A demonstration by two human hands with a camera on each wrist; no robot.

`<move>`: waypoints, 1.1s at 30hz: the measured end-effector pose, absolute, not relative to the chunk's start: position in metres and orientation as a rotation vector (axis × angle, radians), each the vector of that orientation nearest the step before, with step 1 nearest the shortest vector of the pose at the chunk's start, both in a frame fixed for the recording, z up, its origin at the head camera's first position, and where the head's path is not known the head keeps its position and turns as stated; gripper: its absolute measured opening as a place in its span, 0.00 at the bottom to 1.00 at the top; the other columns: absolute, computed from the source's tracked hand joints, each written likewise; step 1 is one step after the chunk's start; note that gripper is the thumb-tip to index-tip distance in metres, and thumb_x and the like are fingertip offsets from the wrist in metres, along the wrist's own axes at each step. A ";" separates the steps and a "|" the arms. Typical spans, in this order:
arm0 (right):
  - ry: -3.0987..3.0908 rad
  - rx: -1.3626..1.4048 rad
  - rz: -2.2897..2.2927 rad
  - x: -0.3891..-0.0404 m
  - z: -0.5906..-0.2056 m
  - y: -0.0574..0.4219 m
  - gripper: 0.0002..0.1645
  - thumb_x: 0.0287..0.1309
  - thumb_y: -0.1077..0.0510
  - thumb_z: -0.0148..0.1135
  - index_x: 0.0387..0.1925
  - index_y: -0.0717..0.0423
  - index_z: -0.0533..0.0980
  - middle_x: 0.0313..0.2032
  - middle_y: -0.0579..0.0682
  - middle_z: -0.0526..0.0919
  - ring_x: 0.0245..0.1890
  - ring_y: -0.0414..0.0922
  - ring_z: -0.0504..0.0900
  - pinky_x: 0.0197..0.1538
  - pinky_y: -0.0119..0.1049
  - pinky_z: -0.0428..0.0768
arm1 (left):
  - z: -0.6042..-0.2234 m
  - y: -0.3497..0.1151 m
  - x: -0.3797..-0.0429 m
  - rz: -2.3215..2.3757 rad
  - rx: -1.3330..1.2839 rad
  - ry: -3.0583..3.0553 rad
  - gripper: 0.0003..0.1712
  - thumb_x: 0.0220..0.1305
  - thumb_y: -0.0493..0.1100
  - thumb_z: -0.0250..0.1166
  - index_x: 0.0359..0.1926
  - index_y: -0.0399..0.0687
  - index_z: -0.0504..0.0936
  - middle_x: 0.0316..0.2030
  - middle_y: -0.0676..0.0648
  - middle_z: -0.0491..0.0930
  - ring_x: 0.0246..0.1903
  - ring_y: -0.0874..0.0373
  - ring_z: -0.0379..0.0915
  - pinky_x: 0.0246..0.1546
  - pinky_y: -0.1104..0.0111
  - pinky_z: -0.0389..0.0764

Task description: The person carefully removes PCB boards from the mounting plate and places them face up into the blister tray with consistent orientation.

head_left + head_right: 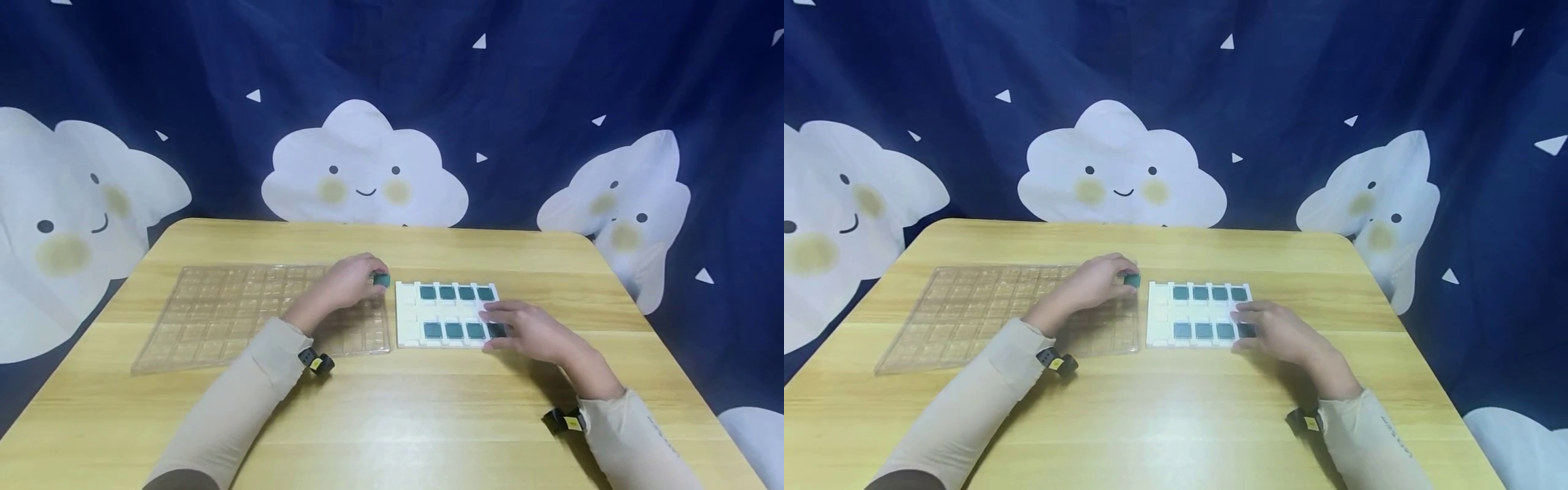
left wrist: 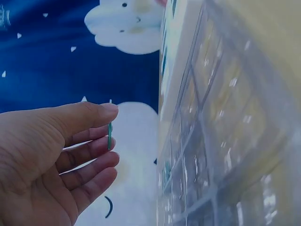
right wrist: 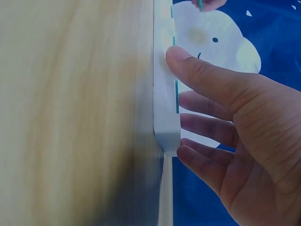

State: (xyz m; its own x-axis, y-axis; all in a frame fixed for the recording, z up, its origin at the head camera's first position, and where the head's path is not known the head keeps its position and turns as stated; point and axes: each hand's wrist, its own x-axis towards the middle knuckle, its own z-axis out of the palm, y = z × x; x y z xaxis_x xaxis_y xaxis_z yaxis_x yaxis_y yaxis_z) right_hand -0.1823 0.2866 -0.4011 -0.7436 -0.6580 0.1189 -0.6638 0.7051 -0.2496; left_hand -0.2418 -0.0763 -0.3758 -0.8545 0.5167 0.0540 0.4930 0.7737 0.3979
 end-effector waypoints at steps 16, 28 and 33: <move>-2.886 1.110 0.434 -0.183 -0.404 0.287 0.35 0.52 0.41 0.72 0.55 0.59 0.80 0.57 0.59 0.78 0.58 0.59 0.76 0.59 0.55 0.74 | -0.376 -0.107 -0.281 0.646 0.683 2.936 0.21 0.63 0.44 0.69 0.55 0.41 0.81 0.49 0.43 0.80 0.51 0.47 0.75 0.55 0.55 0.75; -2.848 1.131 0.427 -0.183 -0.405 0.286 0.34 0.51 0.43 0.73 0.55 0.60 0.80 0.57 0.60 0.78 0.57 0.59 0.76 0.58 0.54 0.75 | -0.391 -0.118 -0.295 0.638 0.563 2.888 0.23 0.62 0.45 0.69 0.56 0.41 0.80 0.53 0.41 0.80 0.55 0.46 0.73 0.59 0.53 0.72; -2.850 1.131 0.414 -0.183 -0.405 0.286 0.34 0.51 0.43 0.73 0.54 0.60 0.80 0.56 0.60 0.79 0.56 0.59 0.77 0.57 0.54 0.76 | -0.396 -0.120 -0.297 0.624 0.543 2.883 0.23 0.63 0.45 0.68 0.57 0.41 0.80 0.53 0.41 0.80 0.55 0.46 0.73 0.59 0.54 0.72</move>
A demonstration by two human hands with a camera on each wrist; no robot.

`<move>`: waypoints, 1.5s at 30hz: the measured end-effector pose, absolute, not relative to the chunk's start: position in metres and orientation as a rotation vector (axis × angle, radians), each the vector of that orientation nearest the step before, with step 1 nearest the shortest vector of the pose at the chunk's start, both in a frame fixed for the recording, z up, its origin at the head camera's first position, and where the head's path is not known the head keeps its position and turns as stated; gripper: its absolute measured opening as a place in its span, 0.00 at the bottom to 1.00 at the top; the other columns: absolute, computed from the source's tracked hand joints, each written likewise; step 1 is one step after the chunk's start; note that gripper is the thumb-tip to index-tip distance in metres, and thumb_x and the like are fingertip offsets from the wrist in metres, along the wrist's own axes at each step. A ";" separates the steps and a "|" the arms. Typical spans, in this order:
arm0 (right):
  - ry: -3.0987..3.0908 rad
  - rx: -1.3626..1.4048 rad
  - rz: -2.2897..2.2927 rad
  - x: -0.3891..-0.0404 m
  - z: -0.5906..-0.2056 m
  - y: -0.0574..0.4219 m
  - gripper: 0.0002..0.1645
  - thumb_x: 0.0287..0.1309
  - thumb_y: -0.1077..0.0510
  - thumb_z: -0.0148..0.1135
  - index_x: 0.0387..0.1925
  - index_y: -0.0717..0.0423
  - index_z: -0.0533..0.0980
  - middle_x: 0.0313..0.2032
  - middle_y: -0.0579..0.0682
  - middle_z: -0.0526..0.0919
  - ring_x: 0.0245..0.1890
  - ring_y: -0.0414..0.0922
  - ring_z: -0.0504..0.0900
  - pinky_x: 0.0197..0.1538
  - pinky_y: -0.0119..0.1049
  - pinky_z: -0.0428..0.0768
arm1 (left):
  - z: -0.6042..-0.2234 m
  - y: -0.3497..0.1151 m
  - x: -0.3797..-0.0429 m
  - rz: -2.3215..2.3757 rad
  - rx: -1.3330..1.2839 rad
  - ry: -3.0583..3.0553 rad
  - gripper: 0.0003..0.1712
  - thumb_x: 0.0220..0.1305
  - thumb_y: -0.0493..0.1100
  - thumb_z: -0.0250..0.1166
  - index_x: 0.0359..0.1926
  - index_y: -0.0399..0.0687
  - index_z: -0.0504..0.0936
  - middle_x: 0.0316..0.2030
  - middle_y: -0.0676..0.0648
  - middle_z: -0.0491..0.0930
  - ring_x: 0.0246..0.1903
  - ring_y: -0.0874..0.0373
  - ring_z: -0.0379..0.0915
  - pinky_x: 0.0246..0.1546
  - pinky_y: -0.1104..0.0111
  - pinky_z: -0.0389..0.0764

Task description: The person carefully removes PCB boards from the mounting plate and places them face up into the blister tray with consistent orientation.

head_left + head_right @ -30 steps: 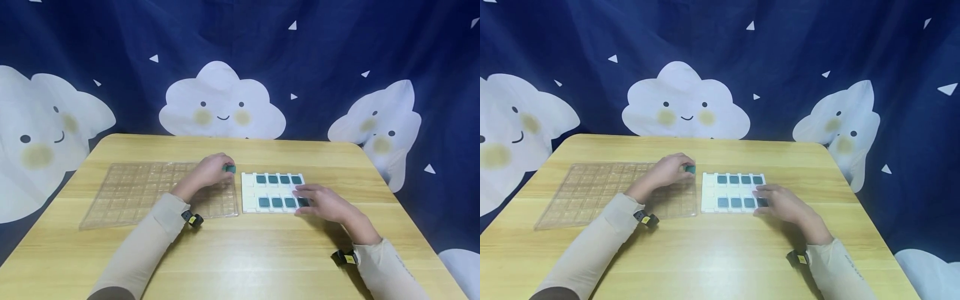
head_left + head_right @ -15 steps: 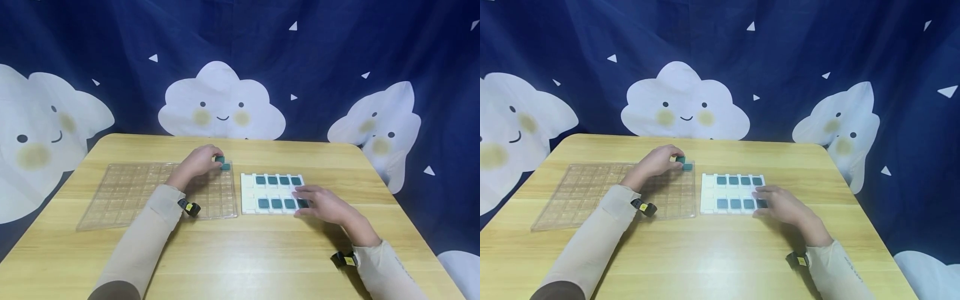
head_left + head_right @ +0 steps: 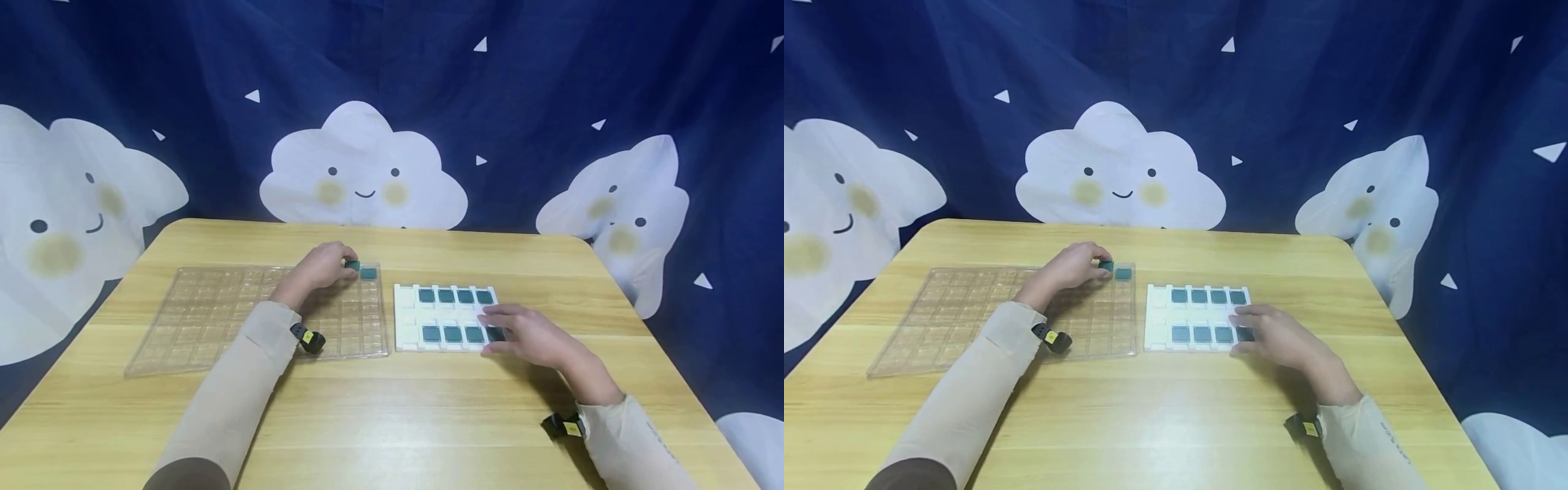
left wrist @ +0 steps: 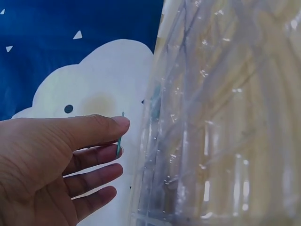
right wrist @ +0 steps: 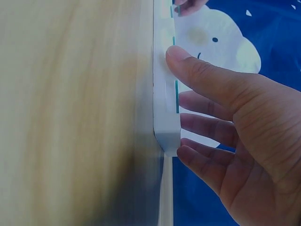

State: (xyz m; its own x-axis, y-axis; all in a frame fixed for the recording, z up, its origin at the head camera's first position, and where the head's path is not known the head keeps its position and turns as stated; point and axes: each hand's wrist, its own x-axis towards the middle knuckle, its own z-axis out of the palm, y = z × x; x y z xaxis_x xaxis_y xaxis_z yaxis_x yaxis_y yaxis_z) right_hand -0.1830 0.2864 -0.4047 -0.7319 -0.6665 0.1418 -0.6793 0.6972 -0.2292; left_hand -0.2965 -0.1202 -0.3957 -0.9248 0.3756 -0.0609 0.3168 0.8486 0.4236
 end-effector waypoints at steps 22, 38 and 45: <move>-2.872 1.114 0.421 -0.181 -0.404 0.288 0.34 0.52 0.42 0.72 0.55 0.59 0.80 0.57 0.59 0.78 0.57 0.59 0.76 0.58 0.55 0.75 | -0.406 -0.123 -0.298 0.693 0.491 2.838 0.22 0.61 0.44 0.70 0.55 0.43 0.82 0.53 0.42 0.80 0.56 0.45 0.73 0.61 0.52 0.70; -2.897 1.091 0.414 -0.180 -0.405 0.290 0.35 0.52 0.41 0.72 0.56 0.58 0.79 0.58 0.58 0.78 0.58 0.58 0.76 0.59 0.54 0.75 | -0.410 -0.123 -0.297 0.615 0.627 2.845 0.22 0.61 0.42 0.71 0.55 0.40 0.81 0.52 0.42 0.79 0.54 0.46 0.73 0.60 0.55 0.71; -2.866 1.107 0.402 -0.181 -0.404 0.289 0.36 0.50 0.40 0.73 0.55 0.59 0.80 0.57 0.59 0.78 0.57 0.59 0.76 0.58 0.55 0.75 | -0.407 -0.125 -0.297 0.598 0.710 2.828 0.23 0.62 0.43 0.69 0.56 0.39 0.81 0.52 0.41 0.78 0.54 0.47 0.74 0.59 0.56 0.72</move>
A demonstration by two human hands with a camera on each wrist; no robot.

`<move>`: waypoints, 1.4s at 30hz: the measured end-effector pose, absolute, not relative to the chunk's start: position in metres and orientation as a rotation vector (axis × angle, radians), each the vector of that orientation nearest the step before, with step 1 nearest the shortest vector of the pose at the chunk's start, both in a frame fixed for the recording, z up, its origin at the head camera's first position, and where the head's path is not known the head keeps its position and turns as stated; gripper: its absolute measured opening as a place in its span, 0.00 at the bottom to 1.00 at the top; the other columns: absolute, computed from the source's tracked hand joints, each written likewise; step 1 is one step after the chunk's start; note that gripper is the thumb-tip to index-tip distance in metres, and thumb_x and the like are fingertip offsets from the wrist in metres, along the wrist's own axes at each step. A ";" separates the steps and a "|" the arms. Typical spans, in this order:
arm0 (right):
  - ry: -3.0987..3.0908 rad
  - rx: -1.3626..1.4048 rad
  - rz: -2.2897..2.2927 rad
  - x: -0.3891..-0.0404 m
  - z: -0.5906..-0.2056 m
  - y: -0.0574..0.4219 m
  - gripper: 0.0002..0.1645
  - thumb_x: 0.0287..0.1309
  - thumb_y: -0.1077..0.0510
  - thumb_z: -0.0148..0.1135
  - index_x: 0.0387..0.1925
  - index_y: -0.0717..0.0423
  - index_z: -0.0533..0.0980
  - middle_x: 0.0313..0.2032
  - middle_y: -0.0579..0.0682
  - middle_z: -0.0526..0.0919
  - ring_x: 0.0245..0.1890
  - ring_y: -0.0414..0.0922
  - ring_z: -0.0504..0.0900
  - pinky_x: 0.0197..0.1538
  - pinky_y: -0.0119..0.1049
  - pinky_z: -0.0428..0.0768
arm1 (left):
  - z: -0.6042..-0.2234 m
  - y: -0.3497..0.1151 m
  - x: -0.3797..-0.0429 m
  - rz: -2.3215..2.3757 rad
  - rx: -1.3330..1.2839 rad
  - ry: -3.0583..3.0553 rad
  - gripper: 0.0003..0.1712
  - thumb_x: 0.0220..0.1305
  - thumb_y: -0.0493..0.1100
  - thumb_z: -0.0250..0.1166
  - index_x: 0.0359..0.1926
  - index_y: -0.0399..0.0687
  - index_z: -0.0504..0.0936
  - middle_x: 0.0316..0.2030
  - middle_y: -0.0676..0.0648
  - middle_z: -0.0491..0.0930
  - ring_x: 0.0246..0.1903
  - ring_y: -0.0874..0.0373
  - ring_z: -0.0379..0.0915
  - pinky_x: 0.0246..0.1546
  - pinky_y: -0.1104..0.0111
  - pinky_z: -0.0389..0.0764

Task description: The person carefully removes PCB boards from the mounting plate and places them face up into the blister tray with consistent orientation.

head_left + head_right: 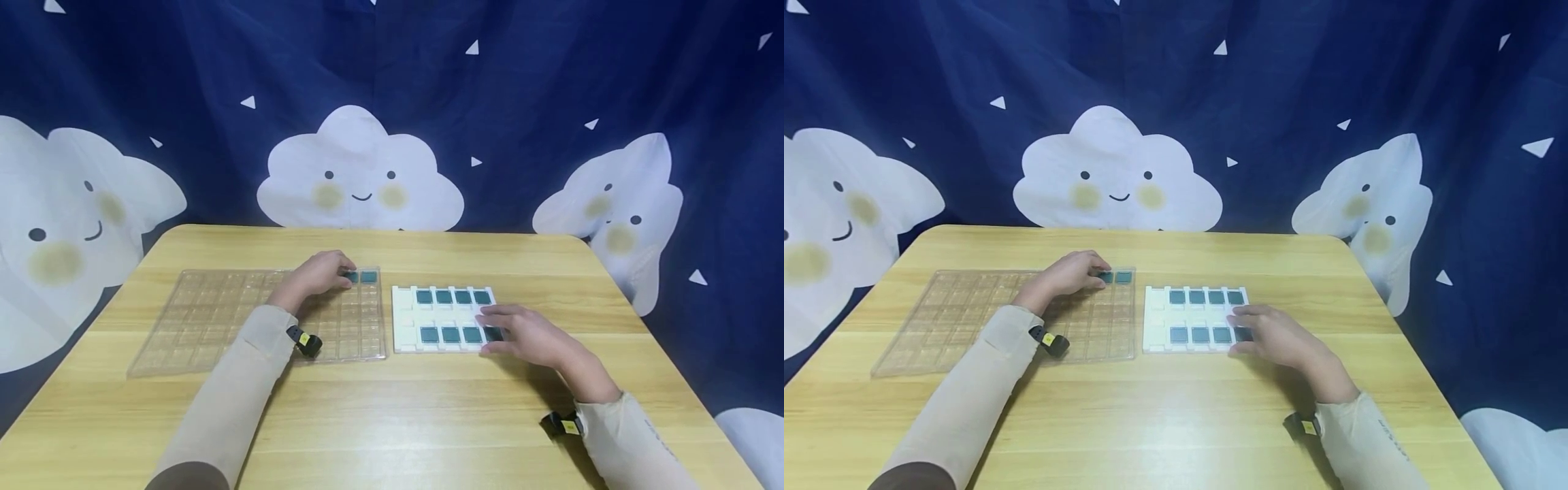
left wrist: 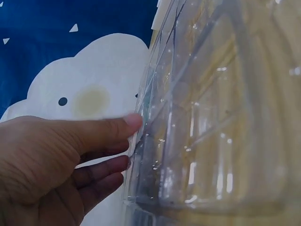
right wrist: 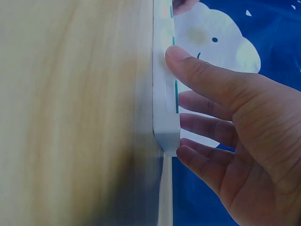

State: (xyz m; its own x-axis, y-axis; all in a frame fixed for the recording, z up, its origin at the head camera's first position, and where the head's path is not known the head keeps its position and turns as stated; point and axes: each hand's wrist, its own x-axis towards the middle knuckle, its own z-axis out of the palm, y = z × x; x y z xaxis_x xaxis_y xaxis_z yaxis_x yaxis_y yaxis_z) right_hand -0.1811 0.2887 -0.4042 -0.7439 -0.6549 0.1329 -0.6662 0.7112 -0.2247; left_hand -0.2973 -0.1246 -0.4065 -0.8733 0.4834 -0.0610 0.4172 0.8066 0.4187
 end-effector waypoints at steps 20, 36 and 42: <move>-2.900 1.096 0.420 -0.184 -0.400 0.286 0.35 0.53 0.42 0.72 0.56 0.59 0.79 0.59 0.59 0.77 0.59 0.59 0.75 0.60 0.55 0.73 | -0.374 -0.097 -0.280 0.677 0.709 2.842 0.30 0.66 0.52 0.65 0.64 0.44 0.74 0.62 0.41 0.71 0.63 0.45 0.66 0.65 0.53 0.65; -2.916 1.080 0.426 -0.180 -0.403 0.286 0.35 0.51 0.43 0.73 0.56 0.59 0.79 0.59 0.59 0.77 0.59 0.60 0.74 0.60 0.56 0.73 | -0.386 -0.051 -0.277 0.728 0.864 2.755 0.30 0.66 0.52 0.65 0.65 0.44 0.73 0.63 0.43 0.72 0.64 0.48 0.65 0.67 0.57 0.63; -2.906 1.091 0.418 -0.180 -0.402 0.286 0.35 0.51 0.44 0.73 0.56 0.60 0.79 0.58 0.59 0.77 0.58 0.59 0.75 0.60 0.55 0.73 | -0.390 -0.036 -0.277 0.675 0.901 2.738 0.30 0.66 0.53 0.64 0.65 0.46 0.73 0.65 0.44 0.70 0.65 0.49 0.64 0.68 0.58 0.62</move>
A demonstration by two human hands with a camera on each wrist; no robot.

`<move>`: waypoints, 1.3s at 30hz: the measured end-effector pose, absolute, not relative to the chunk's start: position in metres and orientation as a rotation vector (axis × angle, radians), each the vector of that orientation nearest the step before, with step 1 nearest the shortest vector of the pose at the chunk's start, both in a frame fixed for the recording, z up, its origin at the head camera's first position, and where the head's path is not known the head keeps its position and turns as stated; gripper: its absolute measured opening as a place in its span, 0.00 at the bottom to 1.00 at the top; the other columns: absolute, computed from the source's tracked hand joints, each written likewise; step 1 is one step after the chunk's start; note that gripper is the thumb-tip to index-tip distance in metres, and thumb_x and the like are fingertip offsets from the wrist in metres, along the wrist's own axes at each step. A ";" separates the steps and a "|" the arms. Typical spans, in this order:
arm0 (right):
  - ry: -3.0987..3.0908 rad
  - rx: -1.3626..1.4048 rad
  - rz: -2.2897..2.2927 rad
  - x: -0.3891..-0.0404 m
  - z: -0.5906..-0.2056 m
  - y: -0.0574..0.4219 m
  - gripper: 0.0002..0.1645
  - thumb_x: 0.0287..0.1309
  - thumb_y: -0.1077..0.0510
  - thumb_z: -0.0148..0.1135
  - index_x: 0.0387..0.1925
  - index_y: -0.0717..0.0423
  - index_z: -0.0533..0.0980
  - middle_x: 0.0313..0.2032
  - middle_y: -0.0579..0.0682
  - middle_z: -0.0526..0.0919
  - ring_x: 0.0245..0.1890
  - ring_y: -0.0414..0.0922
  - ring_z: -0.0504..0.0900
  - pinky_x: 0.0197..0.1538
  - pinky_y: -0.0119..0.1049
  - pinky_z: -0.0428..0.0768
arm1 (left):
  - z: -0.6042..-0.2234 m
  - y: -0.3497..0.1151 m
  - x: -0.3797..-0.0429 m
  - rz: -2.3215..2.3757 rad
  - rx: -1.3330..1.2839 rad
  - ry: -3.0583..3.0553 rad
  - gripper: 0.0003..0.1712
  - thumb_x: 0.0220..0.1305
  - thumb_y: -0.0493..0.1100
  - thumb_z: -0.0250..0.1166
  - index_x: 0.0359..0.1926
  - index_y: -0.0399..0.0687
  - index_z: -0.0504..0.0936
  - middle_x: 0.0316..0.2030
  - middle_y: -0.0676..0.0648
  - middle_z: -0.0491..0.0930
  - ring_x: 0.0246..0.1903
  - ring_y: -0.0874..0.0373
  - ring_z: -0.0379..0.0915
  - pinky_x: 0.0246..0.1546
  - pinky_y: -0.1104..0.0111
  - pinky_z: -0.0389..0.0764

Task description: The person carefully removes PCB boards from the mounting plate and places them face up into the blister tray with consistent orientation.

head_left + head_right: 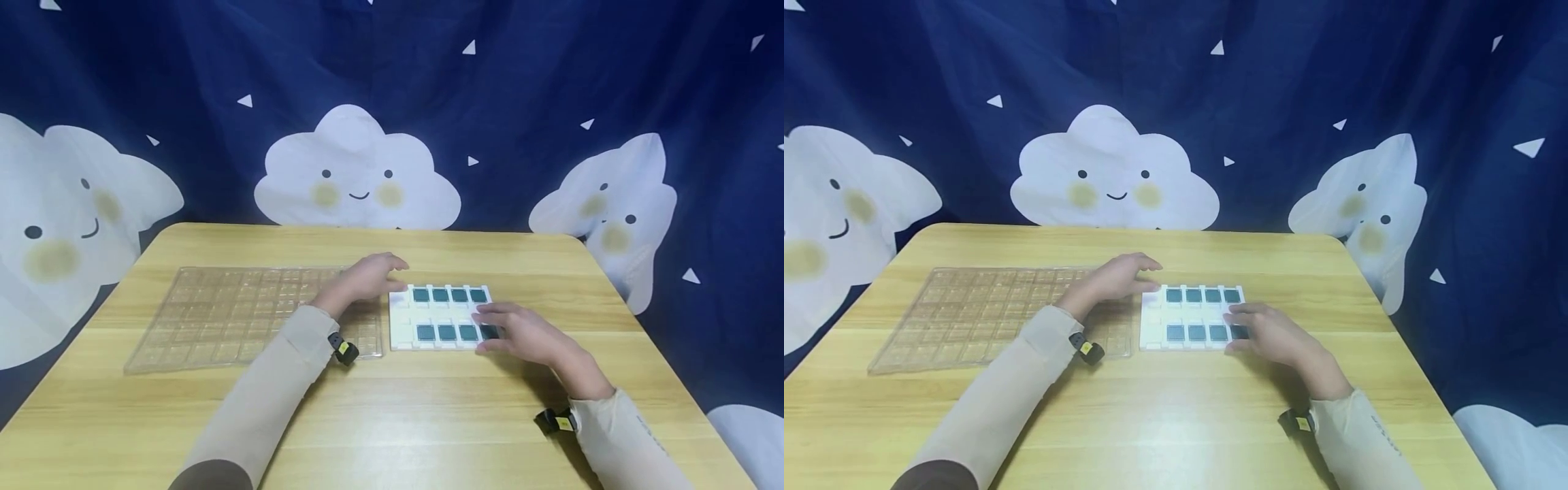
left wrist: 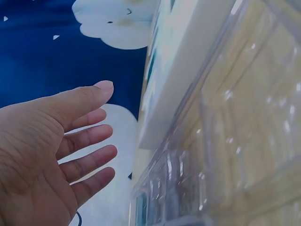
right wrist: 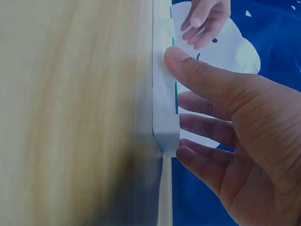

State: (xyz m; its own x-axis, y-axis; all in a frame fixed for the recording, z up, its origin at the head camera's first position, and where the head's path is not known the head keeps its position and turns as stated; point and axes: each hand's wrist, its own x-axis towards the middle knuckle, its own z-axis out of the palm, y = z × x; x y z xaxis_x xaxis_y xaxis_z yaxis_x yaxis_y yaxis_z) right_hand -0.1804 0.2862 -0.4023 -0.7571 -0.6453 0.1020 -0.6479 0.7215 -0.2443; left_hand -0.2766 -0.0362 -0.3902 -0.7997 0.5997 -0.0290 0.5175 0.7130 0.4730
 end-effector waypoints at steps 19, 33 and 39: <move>-2.928 1.070 0.391 -0.181 -0.401 0.285 0.35 0.51 0.43 0.73 0.56 0.60 0.79 0.58 0.59 0.78 0.58 0.59 0.75 0.60 0.55 0.73 | -0.397 -0.004 -0.273 0.559 0.953 2.653 0.30 0.66 0.54 0.64 0.65 0.46 0.74 0.64 0.46 0.72 0.62 0.51 0.67 0.66 0.60 0.64; -2.925 1.066 0.398 -0.181 -0.400 0.285 0.35 0.50 0.44 0.74 0.55 0.60 0.80 0.57 0.60 0.78 0.58 0.59 0.75 0.60 0.54 0.74 | -0.401 0.008 -0.271 0.428 0.956 2.709 0.27 0.65 0.54 0.65 0.60 0.45 0.78 0.54 0.47 0.78 0.55 0.54 0.73 0.60 0.63 0.72; -2.935 1.060 0.400 -0.181 -0.400 0.285 0.35 0.50 0.44 0.74 0.55 0.60 0.80 0.57 0.60 0.78 0.58 0.59 0.76 0.59 0.54 0.74 | -0.400 0.009 -0.269 0.390 0.971 2.724 0.26 0.66 0.55 0.65 0.59 0.46 0.79 0.53 0.48 0.78 0.53 0.55 0.73 0.58 0.64 0.74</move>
